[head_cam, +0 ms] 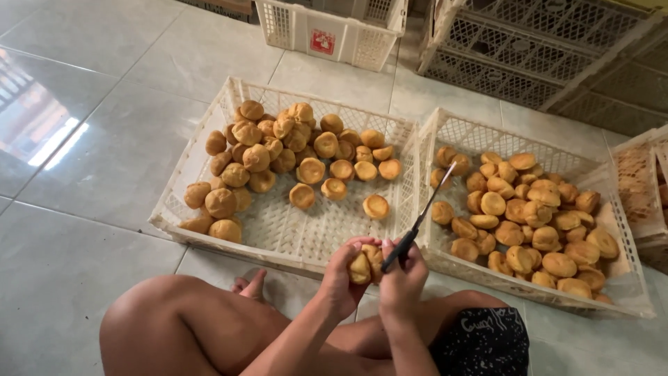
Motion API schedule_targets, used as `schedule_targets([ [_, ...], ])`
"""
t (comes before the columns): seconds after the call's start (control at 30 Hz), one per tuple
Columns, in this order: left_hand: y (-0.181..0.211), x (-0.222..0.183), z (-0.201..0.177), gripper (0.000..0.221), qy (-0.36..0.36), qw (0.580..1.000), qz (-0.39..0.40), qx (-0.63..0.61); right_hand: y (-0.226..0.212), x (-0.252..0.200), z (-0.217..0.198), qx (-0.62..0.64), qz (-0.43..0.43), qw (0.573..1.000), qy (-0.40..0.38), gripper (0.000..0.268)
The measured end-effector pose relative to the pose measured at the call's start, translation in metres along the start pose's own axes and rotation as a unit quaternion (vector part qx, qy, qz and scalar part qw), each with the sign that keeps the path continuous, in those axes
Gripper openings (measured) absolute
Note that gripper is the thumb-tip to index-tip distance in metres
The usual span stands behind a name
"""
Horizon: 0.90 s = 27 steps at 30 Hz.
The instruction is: Slicing small bread buns using scissors while sitting on the floor in a bakery production area.
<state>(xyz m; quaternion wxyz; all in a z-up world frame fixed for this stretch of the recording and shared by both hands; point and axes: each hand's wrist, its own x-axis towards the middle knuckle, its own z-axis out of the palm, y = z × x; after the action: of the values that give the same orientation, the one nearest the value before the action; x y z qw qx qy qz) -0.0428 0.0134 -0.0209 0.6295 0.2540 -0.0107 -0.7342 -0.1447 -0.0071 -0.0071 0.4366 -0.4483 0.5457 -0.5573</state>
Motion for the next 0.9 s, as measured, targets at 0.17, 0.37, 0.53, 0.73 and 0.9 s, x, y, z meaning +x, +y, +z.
schedule_targets([
  [0.17,0.04,-0.002,0.015,0.032,0.004,0.995,0.004,-0.099,-0.009,-0.007,-0.038,0.095,0.041,0.979,-0.177,0.022],
  [0.37,0.087,-0.004,0.012,0.046,-0.064,0.98,0.052,-0.178,0.072,-0.03,-0.078,0.137,0.208,0.897,-0.365,0.034],
  [0.53,0.106,-0.006,-0.009,0.03,-0.162,0.941,0.102,-0.279,0.083,-0.035,-0.071,0.183,0.287,0.82,-0.46,0.035],
  [0.73,0.123,-0.011,-0.018,0.015,-0.149,0.929,0.114,-0.32,0.113,-0.035,-0.074,0.197,0.358,0.777,-0.479,0.026],
  [0.9,0.121,-0.01,-0.018,0.014,-0.121,0.925,0.117,-0.34,0.085,-0.041,-0.063,0.126,0.303,0.826,-0.459,0.027],
])
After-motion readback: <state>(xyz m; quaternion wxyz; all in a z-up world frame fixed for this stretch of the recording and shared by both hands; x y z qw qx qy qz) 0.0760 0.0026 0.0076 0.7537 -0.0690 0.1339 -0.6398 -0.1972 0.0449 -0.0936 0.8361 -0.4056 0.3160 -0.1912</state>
